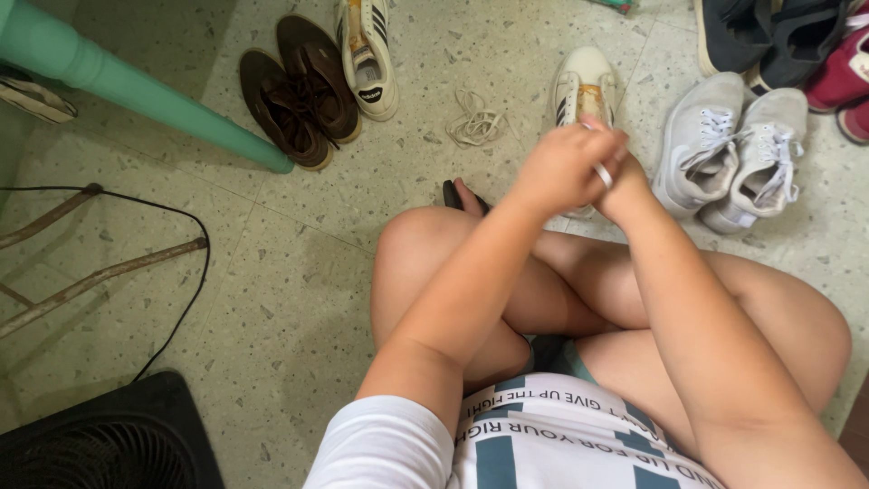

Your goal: The person sits on the floor and unlaces a white sneaker, then proceeds to re-lace it. They then pick up a white Adidas sneaker, remove its laces, and begin re-lacing it as well.

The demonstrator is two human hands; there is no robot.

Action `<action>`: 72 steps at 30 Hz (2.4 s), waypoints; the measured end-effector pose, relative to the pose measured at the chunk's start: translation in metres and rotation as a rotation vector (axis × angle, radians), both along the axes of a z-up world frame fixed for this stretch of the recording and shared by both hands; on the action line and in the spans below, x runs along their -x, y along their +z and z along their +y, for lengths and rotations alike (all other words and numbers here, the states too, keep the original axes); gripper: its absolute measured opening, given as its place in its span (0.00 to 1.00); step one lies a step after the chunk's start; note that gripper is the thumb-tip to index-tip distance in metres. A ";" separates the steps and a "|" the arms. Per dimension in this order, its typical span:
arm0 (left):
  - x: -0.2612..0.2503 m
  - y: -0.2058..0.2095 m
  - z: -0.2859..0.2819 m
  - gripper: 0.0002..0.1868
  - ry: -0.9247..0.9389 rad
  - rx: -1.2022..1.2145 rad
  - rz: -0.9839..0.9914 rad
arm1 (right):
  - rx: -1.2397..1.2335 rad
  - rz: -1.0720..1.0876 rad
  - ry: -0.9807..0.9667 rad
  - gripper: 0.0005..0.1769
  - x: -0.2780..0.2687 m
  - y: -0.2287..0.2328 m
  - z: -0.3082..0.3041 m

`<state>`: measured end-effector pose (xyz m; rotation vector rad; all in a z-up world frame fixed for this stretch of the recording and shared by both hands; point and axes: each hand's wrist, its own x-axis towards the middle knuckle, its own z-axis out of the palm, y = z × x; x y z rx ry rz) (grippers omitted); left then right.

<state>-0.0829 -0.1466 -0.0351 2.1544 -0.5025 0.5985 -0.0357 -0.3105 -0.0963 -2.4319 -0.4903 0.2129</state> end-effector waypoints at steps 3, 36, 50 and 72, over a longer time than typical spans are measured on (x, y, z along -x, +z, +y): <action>0.007 0.007 -0.006 0.14 -0.001 0.003 -0.096 | 0.163 -0.008 0.044 0.13 -0.011 -0.014 -0.014; -0.133 -0.221 0.090 0.26 0.451 -0.114 1.325 | -0.326 0.337 -0.149 0.10 -0.013 -0.028 0.023; -0.139 -0.118 0.123 0.22 0.767 0.439 0.608 | -0.366 0.431 -0.200 0.09 -0.013 -0.035 0.021; -0.086 -0.050 -0.014 0.23 0.057 0.007 0.900 | -0.421 0.141 -0.284 0.10 -0.013 -0.015 0.000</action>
